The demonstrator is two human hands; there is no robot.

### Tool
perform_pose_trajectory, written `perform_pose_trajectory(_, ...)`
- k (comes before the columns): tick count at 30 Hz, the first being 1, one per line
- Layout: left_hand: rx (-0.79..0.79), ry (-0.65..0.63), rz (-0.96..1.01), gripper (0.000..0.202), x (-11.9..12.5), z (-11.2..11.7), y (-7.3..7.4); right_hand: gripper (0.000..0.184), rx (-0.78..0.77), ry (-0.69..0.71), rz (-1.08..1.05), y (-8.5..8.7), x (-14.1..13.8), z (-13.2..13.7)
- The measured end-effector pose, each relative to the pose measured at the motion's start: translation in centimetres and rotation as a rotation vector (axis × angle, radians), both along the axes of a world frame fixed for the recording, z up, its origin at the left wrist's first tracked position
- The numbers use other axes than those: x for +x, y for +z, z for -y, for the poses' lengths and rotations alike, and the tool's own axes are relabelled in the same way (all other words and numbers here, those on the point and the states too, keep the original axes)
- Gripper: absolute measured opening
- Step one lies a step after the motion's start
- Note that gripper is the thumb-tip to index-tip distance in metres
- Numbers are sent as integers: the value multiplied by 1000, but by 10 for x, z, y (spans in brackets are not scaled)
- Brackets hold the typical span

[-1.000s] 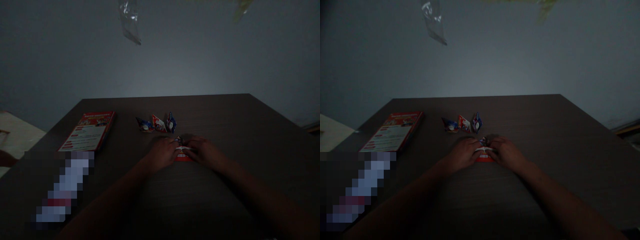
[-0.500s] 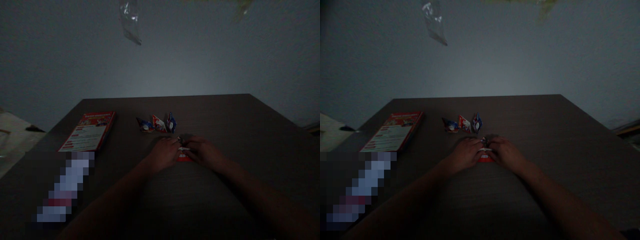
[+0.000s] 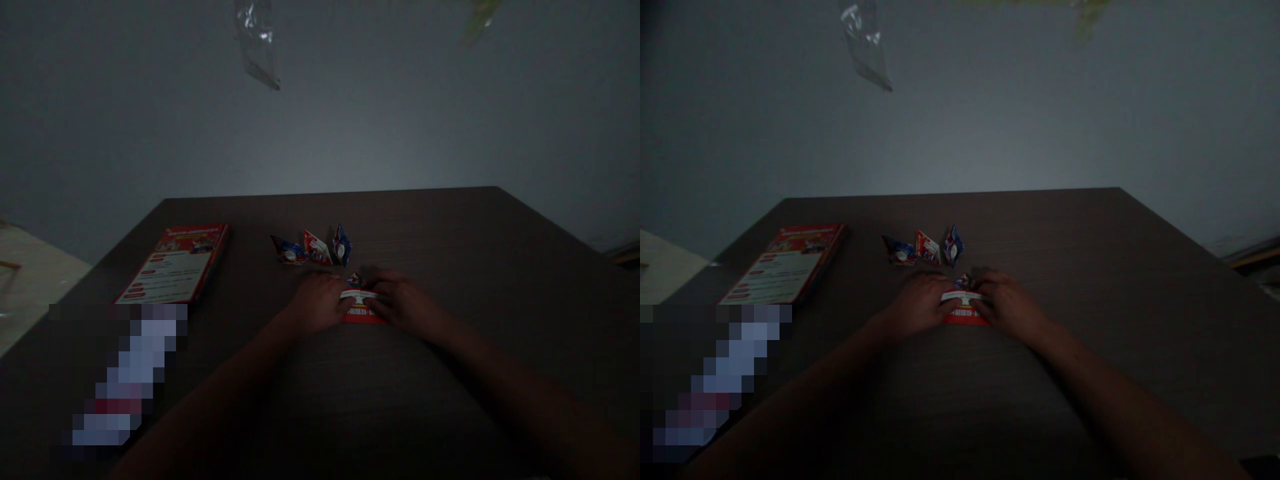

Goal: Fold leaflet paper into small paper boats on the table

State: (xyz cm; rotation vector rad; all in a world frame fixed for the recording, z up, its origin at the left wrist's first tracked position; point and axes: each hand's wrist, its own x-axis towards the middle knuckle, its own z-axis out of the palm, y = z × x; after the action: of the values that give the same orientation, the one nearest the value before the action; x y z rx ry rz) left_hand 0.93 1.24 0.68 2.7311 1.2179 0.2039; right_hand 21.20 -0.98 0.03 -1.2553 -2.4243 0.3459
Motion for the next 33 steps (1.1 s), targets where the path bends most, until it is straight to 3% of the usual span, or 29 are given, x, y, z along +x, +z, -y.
perform_pose_trajectory(10,28,98,6,37,6,4,0,19,13,-74,-27,-3,-9,-3)
perform_pose_trajectory(22,-112,287,-45,37,6,6,14,23,-67,-129,109,2,-7,-5)
perform_pose_trajectory(33,-202,332,-88,39,-7,-2,17,40,-149,-230,217,2,1,-11)
